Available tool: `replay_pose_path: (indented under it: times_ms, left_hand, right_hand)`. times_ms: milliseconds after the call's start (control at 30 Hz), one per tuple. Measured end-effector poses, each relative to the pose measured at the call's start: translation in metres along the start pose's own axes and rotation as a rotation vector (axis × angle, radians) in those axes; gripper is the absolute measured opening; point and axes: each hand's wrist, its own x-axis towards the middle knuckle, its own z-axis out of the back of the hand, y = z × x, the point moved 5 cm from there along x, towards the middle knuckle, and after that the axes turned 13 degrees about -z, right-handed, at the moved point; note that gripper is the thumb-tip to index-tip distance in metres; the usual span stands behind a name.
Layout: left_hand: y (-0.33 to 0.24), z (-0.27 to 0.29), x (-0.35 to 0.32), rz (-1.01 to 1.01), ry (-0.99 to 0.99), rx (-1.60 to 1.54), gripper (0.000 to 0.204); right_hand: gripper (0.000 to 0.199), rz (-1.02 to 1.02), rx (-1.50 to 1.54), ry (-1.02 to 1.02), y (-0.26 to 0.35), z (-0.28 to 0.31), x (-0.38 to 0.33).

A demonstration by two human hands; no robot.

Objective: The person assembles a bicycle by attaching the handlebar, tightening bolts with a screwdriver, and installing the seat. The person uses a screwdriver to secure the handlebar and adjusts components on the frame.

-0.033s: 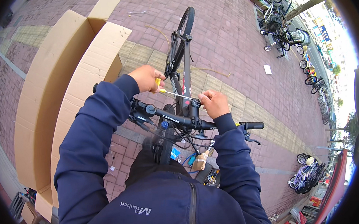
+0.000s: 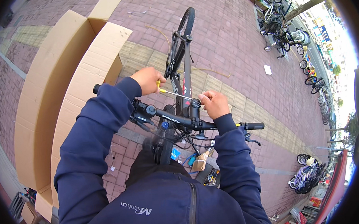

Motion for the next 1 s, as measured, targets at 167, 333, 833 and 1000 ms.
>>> replay_pose_path:
  times_ms: [167,333,833,1000]
  left_hand:
    - [-0.017,0.004,-0.005,0.071,0.013,0.144,0.033]
    - [0.003,-0.004,-0.004,0.363,-0.276,-0.935,0.025]
    - [-0.034,0.005,-0.006,-0.017,-0.014,0.340,0.021]
    - [-0.005,0.001,0.004,0.243,-0.039,-0.201,0.022]
  right_hand:
    - [0.024,0.141,0.029,0.018,0.014,-0.002,-0.008]
    - [0.022,0.311,-0.032,-0.004,0.025,-0.006,-0.011]
    - [0.024,0.165,-0.088,0.041,0.013,-0.010,-0.007]
    - [0.025,0.152,-0.109,0.037,0.013,-0.008,-0.007]
